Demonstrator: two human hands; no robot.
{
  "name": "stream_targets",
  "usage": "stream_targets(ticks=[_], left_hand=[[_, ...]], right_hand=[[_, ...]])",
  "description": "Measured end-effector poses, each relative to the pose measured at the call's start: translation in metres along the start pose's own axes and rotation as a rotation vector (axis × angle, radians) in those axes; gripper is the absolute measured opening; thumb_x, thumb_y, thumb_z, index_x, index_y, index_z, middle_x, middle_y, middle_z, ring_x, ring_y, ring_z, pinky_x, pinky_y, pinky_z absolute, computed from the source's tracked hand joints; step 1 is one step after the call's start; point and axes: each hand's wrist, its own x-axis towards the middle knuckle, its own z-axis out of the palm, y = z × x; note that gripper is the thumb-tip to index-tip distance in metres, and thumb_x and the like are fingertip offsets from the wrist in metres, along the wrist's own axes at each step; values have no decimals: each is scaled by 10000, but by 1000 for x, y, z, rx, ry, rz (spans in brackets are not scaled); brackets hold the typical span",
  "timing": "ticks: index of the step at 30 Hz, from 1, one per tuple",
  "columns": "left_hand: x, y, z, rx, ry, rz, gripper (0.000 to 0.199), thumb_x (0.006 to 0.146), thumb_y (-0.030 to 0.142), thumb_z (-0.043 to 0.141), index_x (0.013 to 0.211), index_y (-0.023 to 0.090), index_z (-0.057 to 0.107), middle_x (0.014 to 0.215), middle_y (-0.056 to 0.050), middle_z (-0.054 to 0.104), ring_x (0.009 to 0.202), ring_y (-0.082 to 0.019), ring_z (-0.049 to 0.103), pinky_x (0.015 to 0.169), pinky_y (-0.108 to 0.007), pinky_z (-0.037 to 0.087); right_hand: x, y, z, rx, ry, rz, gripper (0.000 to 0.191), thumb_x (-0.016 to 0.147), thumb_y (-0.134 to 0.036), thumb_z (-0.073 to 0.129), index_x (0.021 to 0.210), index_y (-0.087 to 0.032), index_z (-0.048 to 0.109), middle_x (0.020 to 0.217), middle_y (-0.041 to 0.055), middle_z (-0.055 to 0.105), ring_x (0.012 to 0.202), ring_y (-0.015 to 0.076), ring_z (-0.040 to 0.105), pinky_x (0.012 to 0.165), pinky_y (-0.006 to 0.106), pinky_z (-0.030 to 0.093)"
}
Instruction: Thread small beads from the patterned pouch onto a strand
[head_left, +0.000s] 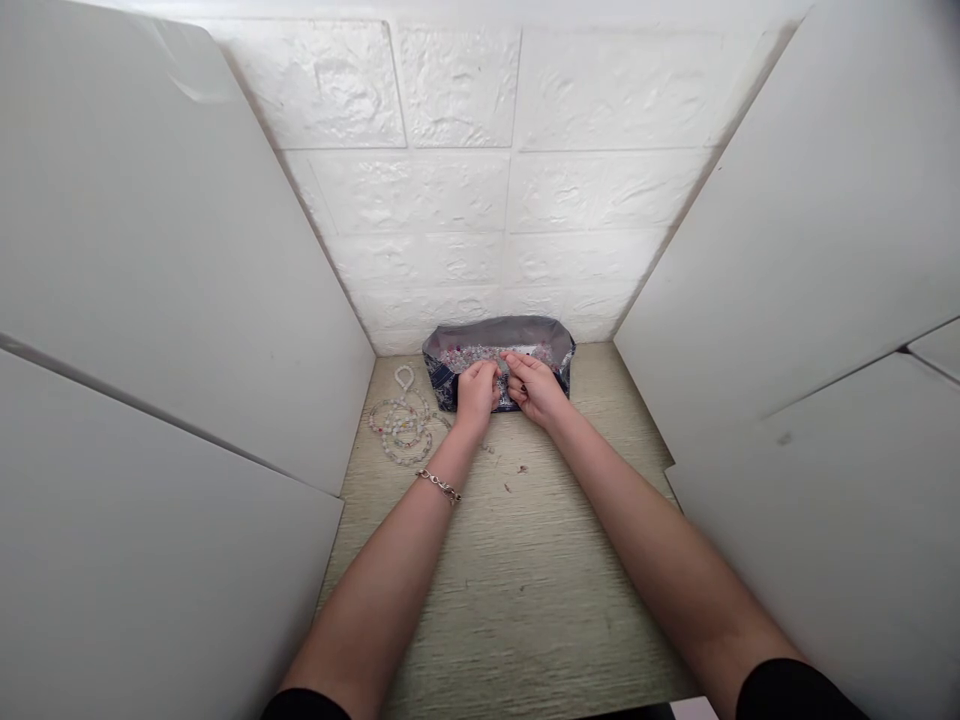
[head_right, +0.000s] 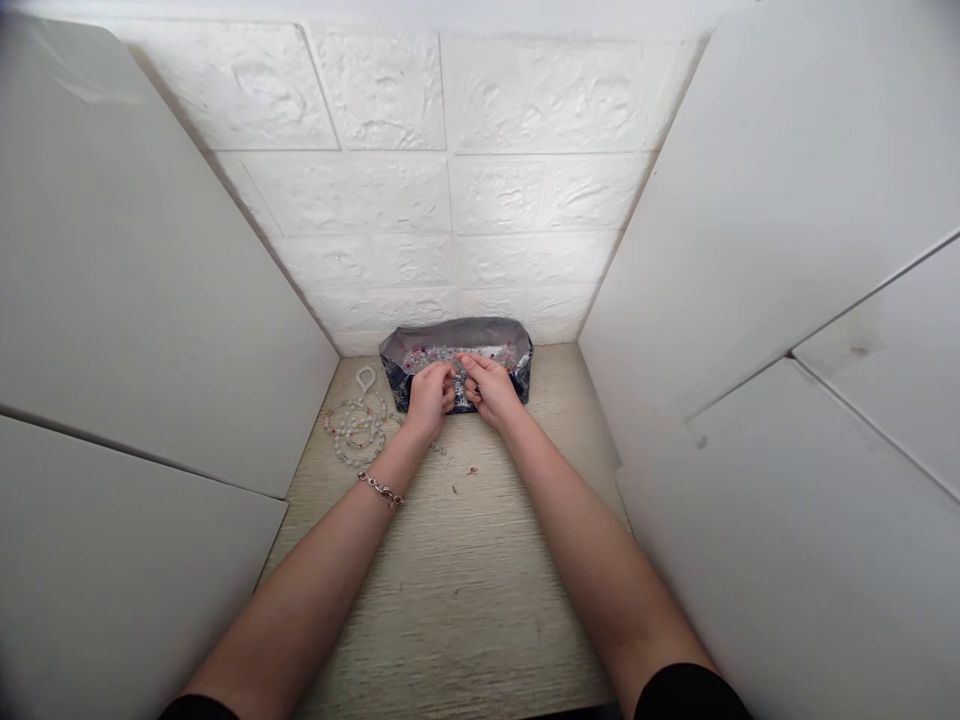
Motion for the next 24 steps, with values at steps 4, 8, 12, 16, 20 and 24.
stream_targets(ticks=[4,8,12,16,20,24], left_hand=[[1,-1,0,4,15,-3,97,642,180,415,550,170,389,316,93,264,242,-23,198,290,-150,121],[1,-1,1,-1,35,-6,97,637,173,418,544,169,388,322,92,266,244,-22,195,290,-152,121],[1,-1,1,-3,40,-2,98,640,173,419,548,169,385,326,93,258,243,-24,192,289,-156,118],[0,-1,1,-21,34,3,101,642,176,418,548,169,378,337,94,250,243,-23,193,287,-158,117],[1,-1,1,-57,30,-1,103,633,167,417,541,169,370,350,95,228,248,-24,193,282,-159,111],[1,-1,0,-61,29,-2,106,630,171,418,538,171,367,341,94,229,252,-28,195,280,-159,111]], right_hand=[[0,0,-1,-14,-15,1,298,584,-294,662,803,-128,546,487,-66,430,319,-4,230,289,123,153],[0,0,0,-31,-27,11,302,582,-297,665,804,-126,552,494,-63,443,315,-7,235,290,124,151],[0,0,0,-47,-35,15,302,579,-299,668,800,-127,555,510,-55,463,314,-8,247,289,127,153],[0,0,0,-46,-38,11,307,576,-302,673,799,-124,558,514,-55,462,316,-7,248,290,128,154],[0,0,-1,-28,-40,8,306,580,-306,672,801,-130,556,501,-63,445,316,-5,237,291,129,151],[0,1,-2,-29,-43,7,303,584,-305,670,806,-134,556,506,-62,445,320,-5,238,291,128,152]])
